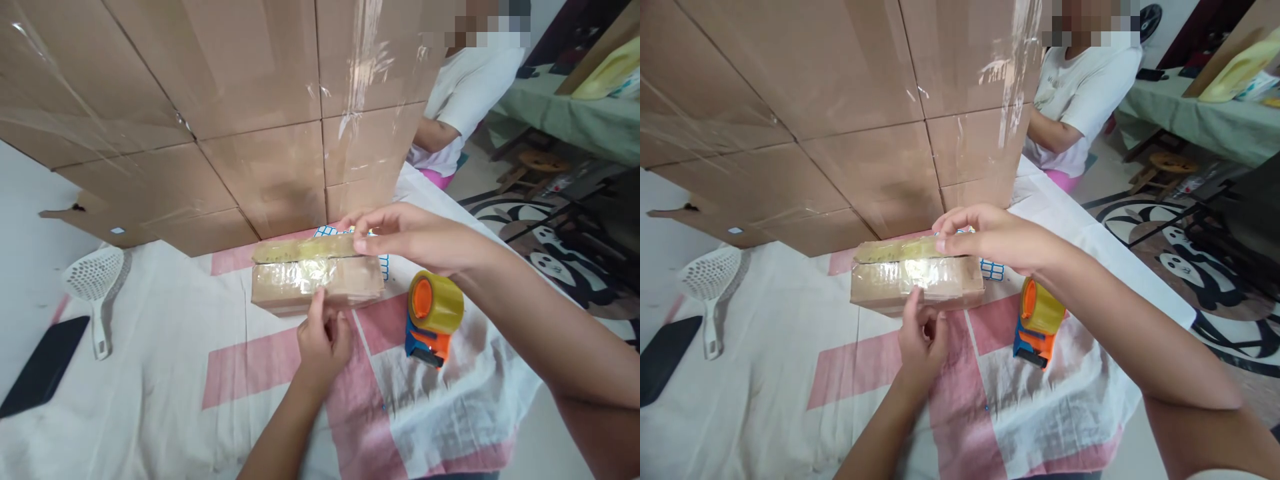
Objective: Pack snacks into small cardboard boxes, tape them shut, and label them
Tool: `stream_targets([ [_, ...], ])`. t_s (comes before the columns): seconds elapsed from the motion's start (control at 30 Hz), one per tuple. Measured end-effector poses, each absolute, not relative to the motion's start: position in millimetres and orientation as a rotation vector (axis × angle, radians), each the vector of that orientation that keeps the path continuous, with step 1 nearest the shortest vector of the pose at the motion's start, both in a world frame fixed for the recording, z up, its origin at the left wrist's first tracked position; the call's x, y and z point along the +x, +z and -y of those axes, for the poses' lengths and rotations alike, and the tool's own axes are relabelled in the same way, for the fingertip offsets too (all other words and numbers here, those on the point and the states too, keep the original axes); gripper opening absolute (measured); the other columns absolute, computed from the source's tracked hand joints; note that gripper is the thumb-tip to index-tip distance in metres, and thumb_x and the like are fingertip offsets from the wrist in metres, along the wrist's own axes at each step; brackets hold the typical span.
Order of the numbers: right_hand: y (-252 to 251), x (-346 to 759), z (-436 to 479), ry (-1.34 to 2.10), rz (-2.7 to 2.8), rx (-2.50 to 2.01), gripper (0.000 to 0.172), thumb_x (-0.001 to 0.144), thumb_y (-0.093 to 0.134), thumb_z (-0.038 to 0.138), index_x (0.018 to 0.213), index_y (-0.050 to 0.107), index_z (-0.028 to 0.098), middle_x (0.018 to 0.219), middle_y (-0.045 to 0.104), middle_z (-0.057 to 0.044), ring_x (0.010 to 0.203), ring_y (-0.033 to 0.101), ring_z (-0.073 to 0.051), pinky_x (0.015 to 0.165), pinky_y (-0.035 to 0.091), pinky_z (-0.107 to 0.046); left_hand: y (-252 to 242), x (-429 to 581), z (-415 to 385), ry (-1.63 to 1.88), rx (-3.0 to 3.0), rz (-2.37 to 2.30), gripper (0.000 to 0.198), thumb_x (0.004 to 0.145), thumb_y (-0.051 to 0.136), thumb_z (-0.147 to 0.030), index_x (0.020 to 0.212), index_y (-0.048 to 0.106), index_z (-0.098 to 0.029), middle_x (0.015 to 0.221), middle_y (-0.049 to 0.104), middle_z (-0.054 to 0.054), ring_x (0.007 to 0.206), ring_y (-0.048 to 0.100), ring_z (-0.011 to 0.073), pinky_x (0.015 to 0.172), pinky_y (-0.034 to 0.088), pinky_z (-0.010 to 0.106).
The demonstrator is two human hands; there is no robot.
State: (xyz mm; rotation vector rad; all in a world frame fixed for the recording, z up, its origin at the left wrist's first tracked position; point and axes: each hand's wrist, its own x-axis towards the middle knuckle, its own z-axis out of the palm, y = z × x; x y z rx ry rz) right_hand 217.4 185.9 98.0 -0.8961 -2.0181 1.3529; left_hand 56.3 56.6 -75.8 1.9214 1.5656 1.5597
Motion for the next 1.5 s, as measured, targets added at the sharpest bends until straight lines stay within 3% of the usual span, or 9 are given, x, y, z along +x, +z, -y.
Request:
stream_targets([
  [0.07,85,209,-193,1.303,2.108,-0.99,0.021,0.081,0.077,0.035,0.069,0.07,0.019,0.116,0.07,-0.003,0.108,0.065,-0.021,0.091,0.05,-0.03,-79,55,-58,1.724,1.908,-1.506,0.071,0.094,0.051,-0.013,0.158,0.022,-0.024,0.06,0.045,-0.01,0.049,0.04,0.0089,0.051,0.035,0.02],
  [0.13,70,201,-203,1.237,2.156,-1.094,0.017,0.082,0.075,0.029,0.07,0.069,0.019,0.117,0.069,-0.003,0.107,0.064,-0.021,0.09,0.049,-0.028,-77,55,-60,1.672,1.995,-1.537,0.068,0.093,0.053,-0.012,0.155,0.03,-0.026,0.06,0.047,-0.01,0.049,0.041,0.0082,0.051,0.036,0.019],
  [0.3,51,192,-216,1.096,2.257,-1.153,0.017,0.081,0.069,0.015,0.065,0.064,0.016,0.103,0.069,-0.006,0.096,0.065,-0.019,0.079,0.047,-0.026,-68,58,-64,1.349,2.089,-1.698,0.053,0.093,0.052,-0.013,0.145,0.046,-0.022,0.06,0.054,-0.009,0.048,0.047,0.0076,0.05,0.038,0.019],
  [0.57,45,196,-223,1.112,2.225,-1.177,0.017,0.081,0.067,0.013,0.065,0.063,0.017,0.084,0.066,-0.004,0.082,0.063,-0.017,0.071,0.046,-0.025,-71,61,-61,1.354,2.094,-1.707,0.05,0.093,0.053,-0.014,0.142,0.047,-0.021,0.058,0.055,-0.008,0.048,0.049,0.0093,0.049,0.037,0.02],
  [0.77,41,197,-221,1.021,2.213,-1.063,0.009,0.081,0.068,0.013,0.073,0.066,0.017,0.104,0.065,-0.007,0.097,0.064,-0.019,0.081,0.05,-0.027,-73,61,-61,1.344,2.096,-1.723,0.047,0.094,0.052,-0.015,0.141,0.048,-0.02,0.06,0.058,-0.008,0.049,0.051,0.0098,0.05,0.038,0.021],
  [0.93,40,197,-220,1.003,2.204,-1.068,0.008,0.082,0.066,0.014,0.074,0.065,0.017,0.106,0.066,-0.007,0.097,0.065,-0.019,0.084,0.05,-0.03,-70,62,-61,1.323,2.096,-1.736,0.05,0.094,0.052,-0.015,0.143,0.046,-0.019,0.057,0.056,-0.009,0.047,0.05,0.0095,0.049,0.038,0.021],
  [1.17,69,213,-208,0.675,2.183,-0.771,0.008,0.086,0.065,0.019,0.078,0.063,0.019,0.117,0.063,-0.009,0.115,0.061,-0.024,0.105,0.042,-0.043,-73,62,-61,1.361,2.099,-1.719,0.043,0.092,0.05,-0.012,0.134,0.051,-0.02,0.058,0.056,-0.009,0.047,0.049,0.0088,0.05,0.039,0.02],
  [1.27,77,217,-197,0.605,2.217,-0.742,0.009,0.087,0.063,0.017,0.079,0.061,0.019,0.118,0.062,-0.01,0.114,0.061,-0.025,0.1,0.044,-0.043,-74,62,-61,1.344,2.105,-1.714,0.046,0.092,0.05,-0.012,0.137,0.05,-0.021,0.06,0.056,-0.008,0.047,0.049,0.0087,0.05,0.039,0.02],
  [1.5,63,215,-190,0.769,2.266,-0.755,0.011,0.09,0.059,0.014,0.08,0.056,0.019,0.104,0.064,-0.009,0.093,0.062,-0.019,0.083,0.047,-0.033,-72,63,-63,1.303,2.1,-1.725,0.047,0.093,0.051,-0.015,0.14,0.05,-0.02,0.059,0.058,-0.008,0.047,0.048,0.0083,0.05,0.038,0.02],
])
